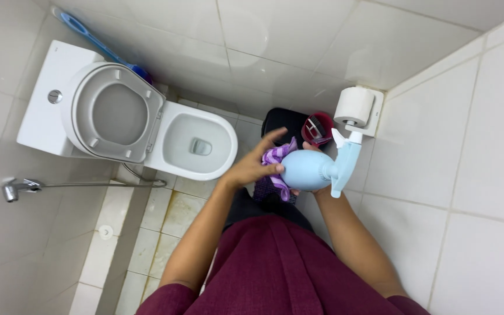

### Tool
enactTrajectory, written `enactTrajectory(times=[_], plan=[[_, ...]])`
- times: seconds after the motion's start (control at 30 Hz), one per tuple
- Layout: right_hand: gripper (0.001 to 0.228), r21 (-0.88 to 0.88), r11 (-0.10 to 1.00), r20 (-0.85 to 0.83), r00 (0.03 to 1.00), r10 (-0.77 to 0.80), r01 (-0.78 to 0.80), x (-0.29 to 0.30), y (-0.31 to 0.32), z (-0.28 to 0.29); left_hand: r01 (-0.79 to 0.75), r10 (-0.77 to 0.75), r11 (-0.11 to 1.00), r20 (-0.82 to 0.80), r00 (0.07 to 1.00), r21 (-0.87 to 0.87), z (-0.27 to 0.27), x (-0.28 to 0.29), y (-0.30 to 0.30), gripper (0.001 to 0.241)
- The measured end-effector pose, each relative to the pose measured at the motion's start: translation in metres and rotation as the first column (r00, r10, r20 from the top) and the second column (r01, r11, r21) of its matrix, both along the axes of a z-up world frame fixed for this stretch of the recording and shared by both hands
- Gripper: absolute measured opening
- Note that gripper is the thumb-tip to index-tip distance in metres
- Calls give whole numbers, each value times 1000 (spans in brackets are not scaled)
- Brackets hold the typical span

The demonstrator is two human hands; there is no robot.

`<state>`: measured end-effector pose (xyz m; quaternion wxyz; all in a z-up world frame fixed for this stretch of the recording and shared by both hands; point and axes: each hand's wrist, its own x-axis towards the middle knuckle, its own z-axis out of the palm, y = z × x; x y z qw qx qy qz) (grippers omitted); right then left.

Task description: Cleaning bathroom wall tiles using a spray bottle and a cloth.

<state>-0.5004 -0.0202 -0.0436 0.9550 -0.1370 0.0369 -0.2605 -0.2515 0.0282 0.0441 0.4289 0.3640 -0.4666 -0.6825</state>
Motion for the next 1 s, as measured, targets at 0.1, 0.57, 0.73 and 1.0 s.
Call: enactTrajectory(times=[0.1, 0.57, 0.73, 1.0], plan=[[39, 112, 974, -268, 950, -160, 195, 8, -6, 5, -171, 170, 984, 17, 985, 55, 2, -20, 15, 115], [79, -744, 574, -667, 322, -672, -343, 75, -16, 158, -422, 427, 904, 213, 879, -71, -20, -18, 15, 107], [106, -859, 462, -511, 359, -781, -218, 87, -12, 164, -259, 285, 956, 664, 691, -141, -3, -18, 11, 112], [54, -768, 593, -468, 421, -777, 240, 56, -65, 149, -505, 530, 739, 78, 845, 446, -140, 8, 48, 59]])
